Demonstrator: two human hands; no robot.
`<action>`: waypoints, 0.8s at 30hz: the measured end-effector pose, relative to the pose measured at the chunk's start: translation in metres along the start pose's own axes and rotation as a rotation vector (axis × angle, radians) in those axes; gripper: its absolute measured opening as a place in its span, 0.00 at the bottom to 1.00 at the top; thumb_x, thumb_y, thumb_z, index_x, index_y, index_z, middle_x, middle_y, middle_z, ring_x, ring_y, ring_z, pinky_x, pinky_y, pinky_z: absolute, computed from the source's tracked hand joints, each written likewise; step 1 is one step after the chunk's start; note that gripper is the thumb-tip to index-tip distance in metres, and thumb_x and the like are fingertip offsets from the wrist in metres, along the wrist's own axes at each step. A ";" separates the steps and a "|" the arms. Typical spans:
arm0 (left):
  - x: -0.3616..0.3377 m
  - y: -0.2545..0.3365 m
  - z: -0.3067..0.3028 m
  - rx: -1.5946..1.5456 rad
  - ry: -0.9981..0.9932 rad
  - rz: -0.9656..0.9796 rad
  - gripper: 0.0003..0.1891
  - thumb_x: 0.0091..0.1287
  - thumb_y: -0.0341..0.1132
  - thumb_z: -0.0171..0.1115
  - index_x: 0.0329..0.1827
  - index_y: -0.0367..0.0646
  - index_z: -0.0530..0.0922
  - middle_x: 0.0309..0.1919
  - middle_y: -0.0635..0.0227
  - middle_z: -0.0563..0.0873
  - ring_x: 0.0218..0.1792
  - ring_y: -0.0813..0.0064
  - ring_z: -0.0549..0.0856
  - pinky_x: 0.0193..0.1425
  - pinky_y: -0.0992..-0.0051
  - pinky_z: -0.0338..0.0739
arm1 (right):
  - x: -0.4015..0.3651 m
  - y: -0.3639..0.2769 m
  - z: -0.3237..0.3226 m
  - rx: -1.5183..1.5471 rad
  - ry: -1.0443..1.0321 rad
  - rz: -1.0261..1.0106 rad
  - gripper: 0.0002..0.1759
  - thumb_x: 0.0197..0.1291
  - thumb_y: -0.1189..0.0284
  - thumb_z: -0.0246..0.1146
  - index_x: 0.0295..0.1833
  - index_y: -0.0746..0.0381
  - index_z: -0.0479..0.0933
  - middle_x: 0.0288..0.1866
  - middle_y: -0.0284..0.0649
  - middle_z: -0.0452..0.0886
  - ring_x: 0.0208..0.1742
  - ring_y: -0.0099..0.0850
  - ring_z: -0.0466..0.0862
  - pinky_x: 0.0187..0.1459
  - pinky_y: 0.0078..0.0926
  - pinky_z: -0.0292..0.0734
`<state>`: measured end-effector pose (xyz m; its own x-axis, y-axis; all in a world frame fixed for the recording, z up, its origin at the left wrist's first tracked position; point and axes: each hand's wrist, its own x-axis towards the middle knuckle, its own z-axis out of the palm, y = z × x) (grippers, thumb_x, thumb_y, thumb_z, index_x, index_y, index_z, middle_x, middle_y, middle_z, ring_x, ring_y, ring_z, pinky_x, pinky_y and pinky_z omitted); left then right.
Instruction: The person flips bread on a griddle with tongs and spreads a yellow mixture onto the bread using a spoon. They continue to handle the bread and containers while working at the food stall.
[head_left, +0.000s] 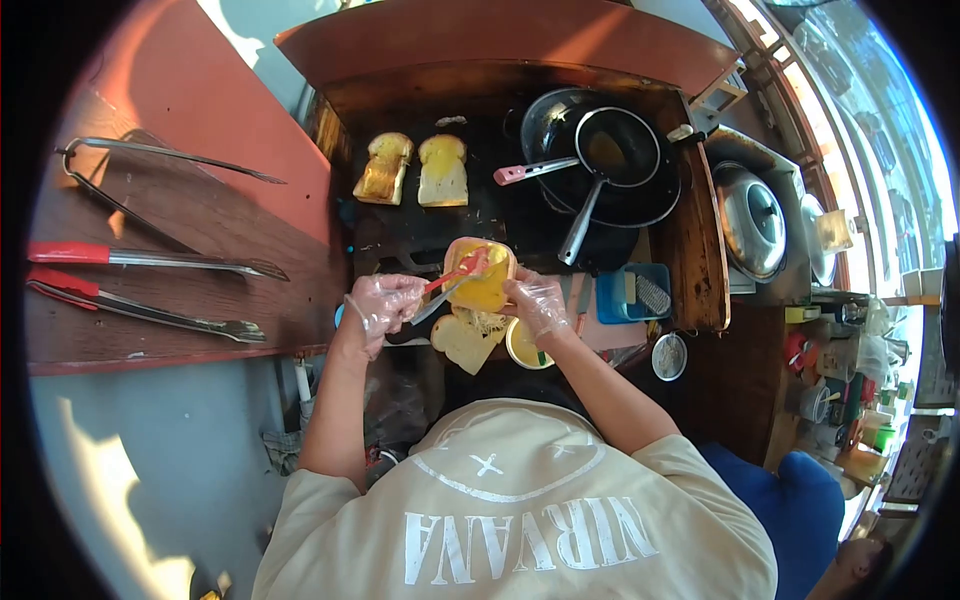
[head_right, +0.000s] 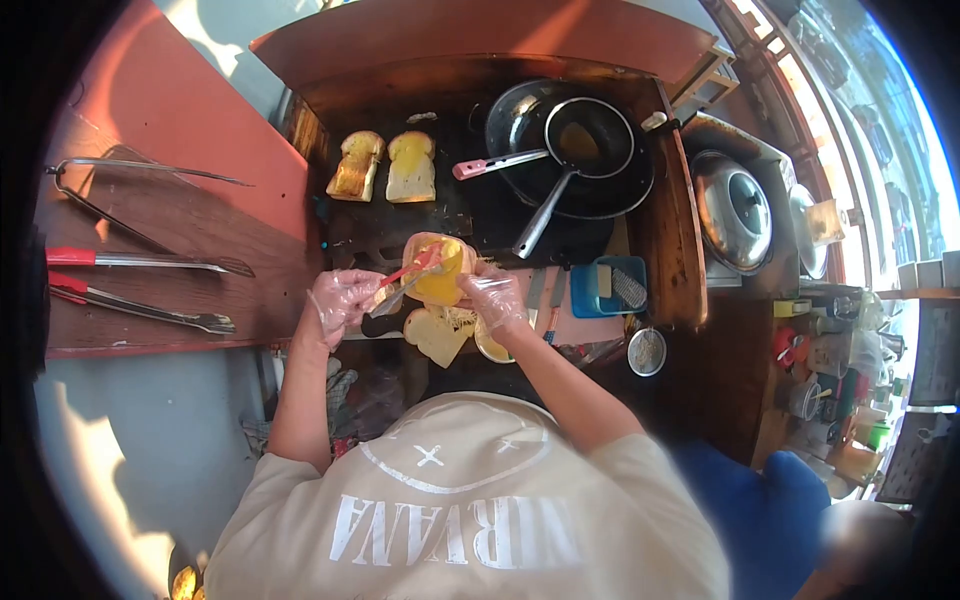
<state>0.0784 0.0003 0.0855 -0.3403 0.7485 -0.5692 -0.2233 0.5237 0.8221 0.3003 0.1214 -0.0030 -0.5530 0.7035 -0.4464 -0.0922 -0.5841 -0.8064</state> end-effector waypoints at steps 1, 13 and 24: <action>0.002 -0.005 -0.006 -0.107 -0.022 -0.003 0.12 0.68 0.31 0.67 0.47 0.31 0.84 0.21 0.74 0.78 0.19 0.89 0.70 0.20 0.85 0.57 | 0.005 0.004 -0.002 0.030 0.015 0.028 0.24 0.64 0.73 0.64 0.63 0.75 0.73 0.51 0.46 0.83 0.48 0.36 0.87 0.48 0.32 0.88; 0.173 -0.009 -0.095 1.056 0.899 0.854 0.08 0.67 0.29 0.63 0.47 0.43 0.84 0.27 0.60 0.84 0.26 0.59 0.82 0.31 0.62 0.76 | -0.002 0.007 -0.004 0.166 0.131 0.159 0.19 0.65 0.74 0.61 0.57 0.76 0.75 0.51 0.49 0.82 0.51 0.42 0.86 0.50 0.36 0.89; 0.152 -0.004 -0.085 0.982 0.870 0.797 0.08 0.71 0.33 0.57 0.46 0.51 0.84 0.34 0.53 0.87 0.37 0.50 0.86 0.41 0.56 0.79 | -0.018 0.029 -0.035 0.260 0.125 0.192 0.20 0.65 0.72 0.61 0.57 0.74 0.70 0.55 0.52 0.79 0.53 0.45 0.86 0.50 0.47 0.88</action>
<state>-0.0505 0.0774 -0.0030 -0.5655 0.6764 0.4719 0.8233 0.4300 0.3703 0.3365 0.1059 -0.0323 -0.4765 0.6058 -0.6372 -0.2136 -0.7828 -0.5845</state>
